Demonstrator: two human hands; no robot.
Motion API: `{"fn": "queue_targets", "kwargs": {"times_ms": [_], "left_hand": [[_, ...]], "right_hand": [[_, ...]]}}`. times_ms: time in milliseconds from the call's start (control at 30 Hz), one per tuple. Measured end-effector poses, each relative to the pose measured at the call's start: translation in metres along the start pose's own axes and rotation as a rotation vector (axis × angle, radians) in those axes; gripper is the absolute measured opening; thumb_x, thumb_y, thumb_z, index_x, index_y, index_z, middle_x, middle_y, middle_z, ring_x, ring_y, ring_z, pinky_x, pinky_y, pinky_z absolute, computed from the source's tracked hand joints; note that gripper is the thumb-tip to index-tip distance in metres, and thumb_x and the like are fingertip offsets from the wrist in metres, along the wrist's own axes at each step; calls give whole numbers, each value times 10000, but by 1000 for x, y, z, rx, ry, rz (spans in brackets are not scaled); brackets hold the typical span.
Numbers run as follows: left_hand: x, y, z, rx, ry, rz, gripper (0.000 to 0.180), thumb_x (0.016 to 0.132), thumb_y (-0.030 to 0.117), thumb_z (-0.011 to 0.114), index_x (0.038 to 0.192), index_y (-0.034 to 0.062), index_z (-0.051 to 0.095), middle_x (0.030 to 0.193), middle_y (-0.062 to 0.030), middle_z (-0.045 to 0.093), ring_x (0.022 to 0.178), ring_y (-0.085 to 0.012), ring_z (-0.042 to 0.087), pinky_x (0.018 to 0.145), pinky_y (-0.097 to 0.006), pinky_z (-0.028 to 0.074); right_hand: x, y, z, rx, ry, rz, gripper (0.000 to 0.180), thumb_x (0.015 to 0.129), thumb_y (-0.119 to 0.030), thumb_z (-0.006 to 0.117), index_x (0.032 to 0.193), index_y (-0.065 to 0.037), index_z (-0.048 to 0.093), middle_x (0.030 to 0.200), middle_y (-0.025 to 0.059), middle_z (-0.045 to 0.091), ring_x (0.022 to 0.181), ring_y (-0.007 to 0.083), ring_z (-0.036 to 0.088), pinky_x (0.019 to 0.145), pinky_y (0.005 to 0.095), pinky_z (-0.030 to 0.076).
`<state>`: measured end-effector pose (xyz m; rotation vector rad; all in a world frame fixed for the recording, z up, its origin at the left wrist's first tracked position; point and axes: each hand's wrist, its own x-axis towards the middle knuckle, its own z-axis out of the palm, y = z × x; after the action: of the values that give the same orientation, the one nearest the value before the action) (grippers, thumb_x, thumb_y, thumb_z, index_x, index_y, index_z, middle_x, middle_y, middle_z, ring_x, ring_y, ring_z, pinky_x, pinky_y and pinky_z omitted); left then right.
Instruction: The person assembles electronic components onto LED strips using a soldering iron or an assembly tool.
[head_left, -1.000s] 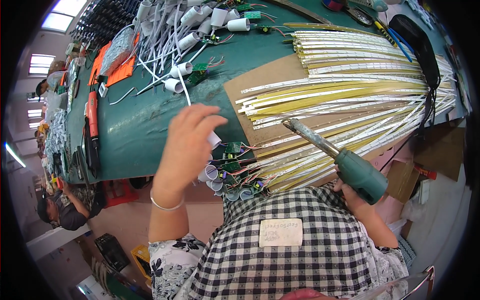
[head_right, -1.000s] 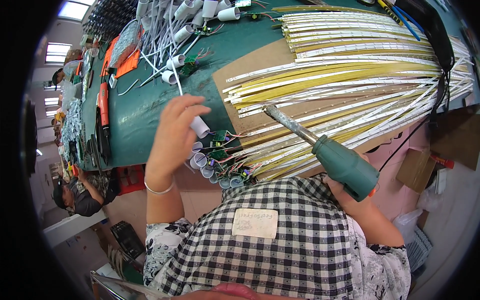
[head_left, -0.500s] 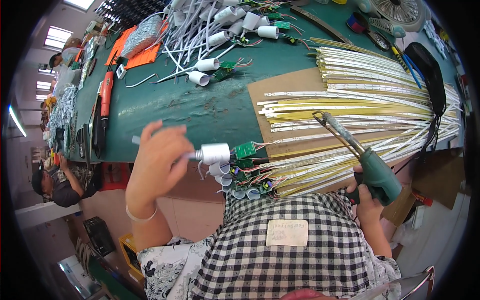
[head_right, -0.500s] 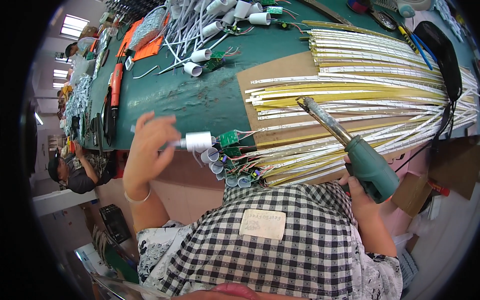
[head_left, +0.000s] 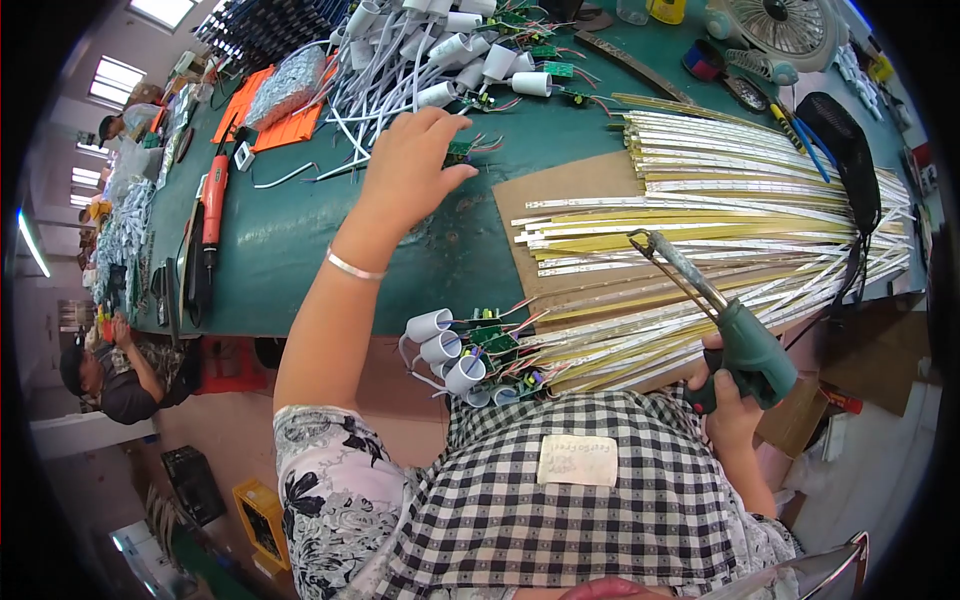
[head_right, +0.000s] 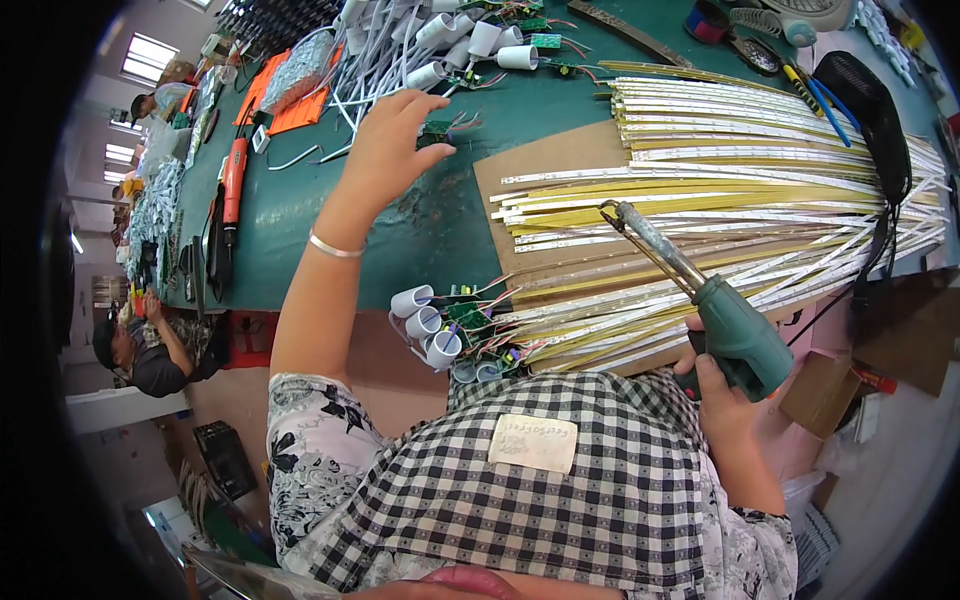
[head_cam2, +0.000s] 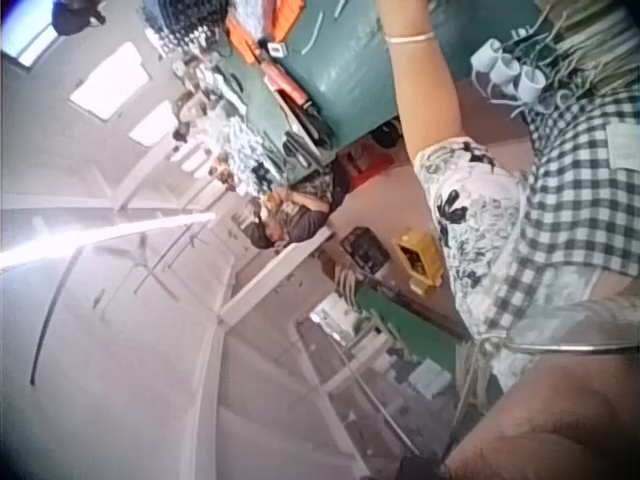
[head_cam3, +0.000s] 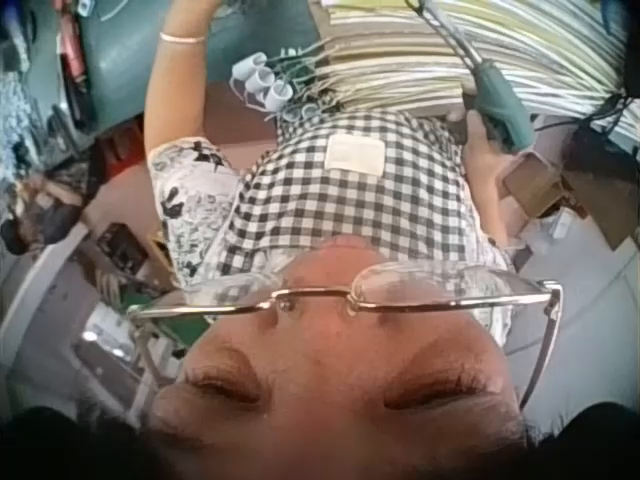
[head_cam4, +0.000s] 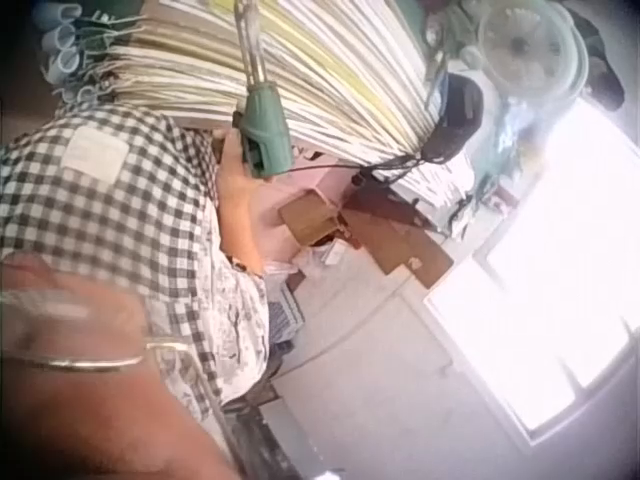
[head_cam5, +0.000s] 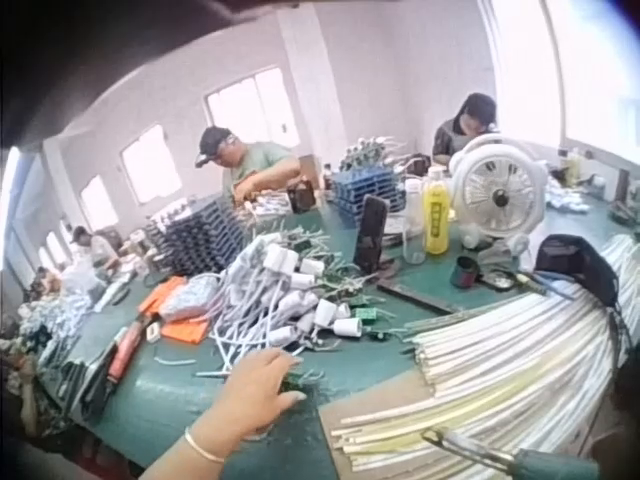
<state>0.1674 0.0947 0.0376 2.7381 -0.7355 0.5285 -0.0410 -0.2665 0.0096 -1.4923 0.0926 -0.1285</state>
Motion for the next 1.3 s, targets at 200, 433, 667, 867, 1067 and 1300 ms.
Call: {"fn": "queue_targets", "kwargs": {"times_ms": [200, 433, 667, 867, 1067, 1300], "left_hand": [[6, -10, -15, -269, -141, -159, 339, 782, 128, 689, 1111, 72, 629, 858, -80, 623, 821, -251, 596, 716, -362, 476], [-38, 18, -22, -239, -168, 47, 273, 773, 41, 673, 1044, 66, 680, 909, -74, 561, 882, -226, 570, 755, -327, 461], [-52, 40, -5, -112, -182, 151, 138, 721, 140, 737, 845, 133, 676, 964, 2, 588, 1020, -211, 526, 899, -395, 370], [-56, 40, 4, -102, -235, 197, 168, 712, 123, 741, 858, 134, 659, 963, 15, 626, 1026, -211, 554, 897, -393, 337], [-58, 65, -1, -295, -267, 104, 104, 757, 141, 720, 846, 141, 665, 843, 17, 628, 923, -197, 570, 899, -398, 294], [-61, 92, -6, -323, -371, -119, 99, 761, 154, 727, 842, 140, 672, 763, 37, 616, 845, -158, 554, 880, -382, 271]], "right_hand": [[-1, 5, -2, -13, 19, -2, 434, 857, -145, 638, 1220, 47, 499, 1080, 150, 617, 676, 165, 593, 613, 286, 506], [5, 3, -2, 33, 37, 97, 481, 851, -172, 664, 1247, 34, 485, 1086, 138, 615, 674, 156, 584, 605, 281, 496], [1, 2, 2, 78, 16, 103, 487, 843, -150, 660, 1258, 31, 479, 1097, 142, 609, 691, 159, 577, 625, 281, 487], [-3, -1, 7, 67, 25, 168, 460, 840, -154, 663, 1224, 44, 507, 1076, 136, 614, 698, 163, 584, 635, 284, 498], [-2, -3, -3, 18, -107, 175, 405, 870, -68, 624, 1246, 26, 503, 1140, 135, 637, 713, 151, 621, 656, 278, 529], [-2, -14, 4, -40, -100, 271, 315, 859, -53, 636, 1155, 35, 572, 999, 101, 654, 693, 137, 623, 647, 267, 526]]}}
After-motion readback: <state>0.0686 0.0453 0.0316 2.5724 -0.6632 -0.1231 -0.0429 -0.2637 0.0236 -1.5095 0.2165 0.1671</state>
